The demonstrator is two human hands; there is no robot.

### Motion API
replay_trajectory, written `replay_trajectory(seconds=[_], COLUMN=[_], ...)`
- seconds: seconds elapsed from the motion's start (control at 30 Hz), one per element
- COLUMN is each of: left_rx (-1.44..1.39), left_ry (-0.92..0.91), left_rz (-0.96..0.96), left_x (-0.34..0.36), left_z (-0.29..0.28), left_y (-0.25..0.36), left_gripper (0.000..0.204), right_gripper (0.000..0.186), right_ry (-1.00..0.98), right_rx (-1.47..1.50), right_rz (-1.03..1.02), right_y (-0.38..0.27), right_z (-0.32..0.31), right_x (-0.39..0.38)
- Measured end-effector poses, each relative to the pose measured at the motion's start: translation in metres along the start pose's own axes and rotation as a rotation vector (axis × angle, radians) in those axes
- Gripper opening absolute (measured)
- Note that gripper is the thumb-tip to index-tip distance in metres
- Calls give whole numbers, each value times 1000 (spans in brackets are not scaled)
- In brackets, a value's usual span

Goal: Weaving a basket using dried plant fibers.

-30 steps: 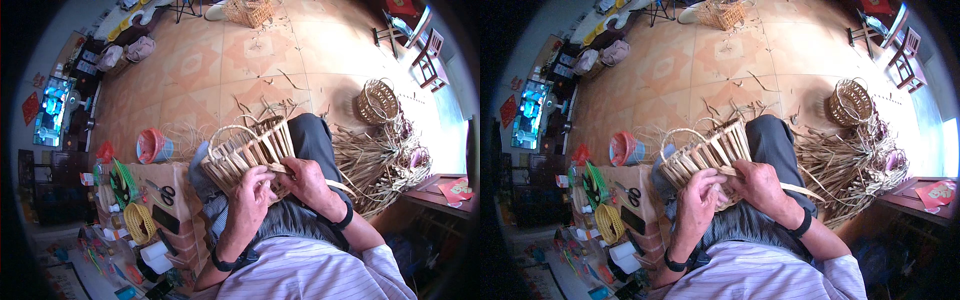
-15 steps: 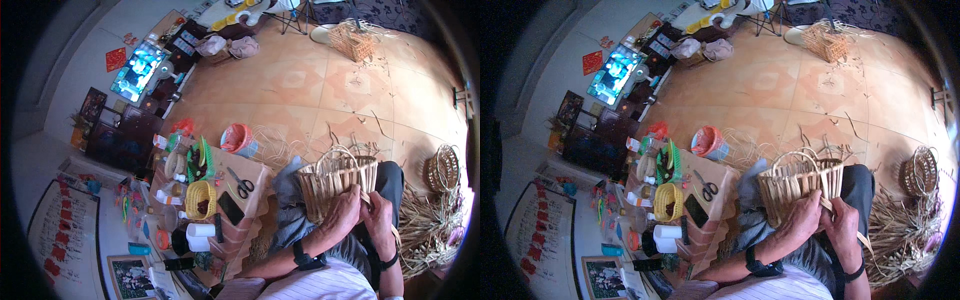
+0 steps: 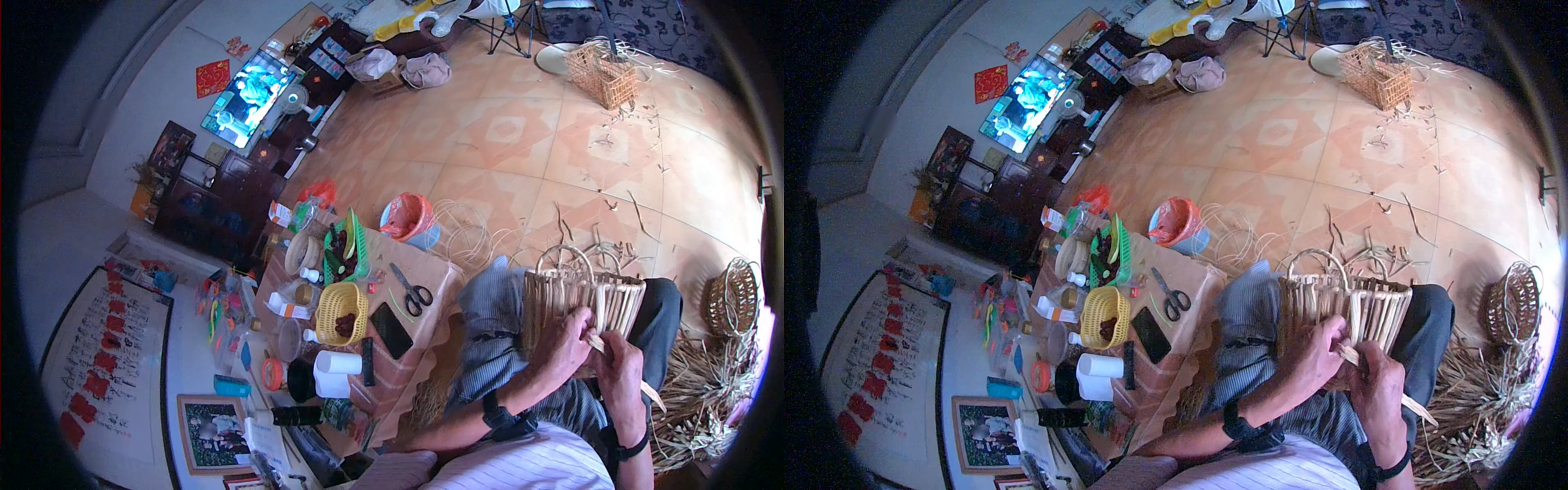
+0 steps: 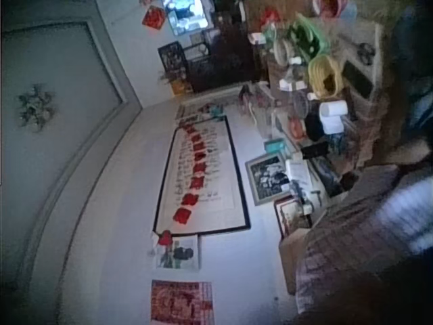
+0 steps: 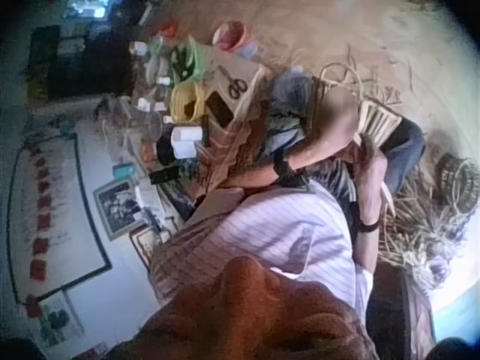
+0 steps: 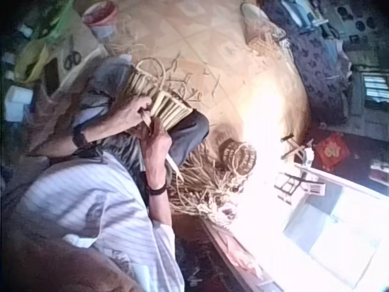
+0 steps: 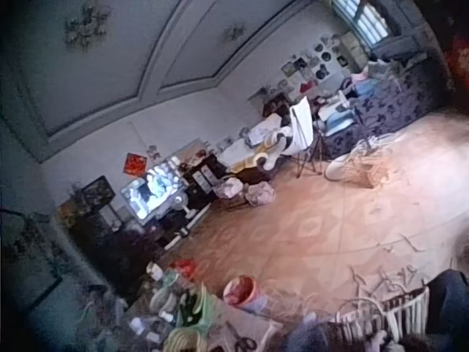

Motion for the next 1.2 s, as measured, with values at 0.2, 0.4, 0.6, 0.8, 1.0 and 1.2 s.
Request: replay_trajectory(seconds=[0.2,0.4,0.6,0.8,1.0,1.2], left_rx=[20,-23,167,189,337,266], left_ry=[58,-5,43,83,31,108], left_rz=[1,-9,-21,102,-41,109], left_x=[6,8,6,0,10,6], left_z=[1,1,-8,-9,9,6], left_y=[-13,-17,0,-1,-20,-18], left_gripper=[11,11,19,22,12,22], right_gripper=[23,16,16,20,16,13], right_ry=[-12,113,49,-9,-49,-101], right_rx=[130,163,25,12,-165,-331], right_rz=[125,70,56,84,160,13], right_y=[-2,18,-1,7,14,-7], right_z=[2,-7,-1,11,16,11], right_x=[-5,-3,9,20,37,51])
Point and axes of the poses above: each hand's wrist, its own x-axis towards the middle knuckle, its own z-axis out of the palm, y = z × x, the point moved 6 cm from there along x, towards the middle knuckle, and after that the axes turned 11 degrees about -z, right-handed, at the moved point
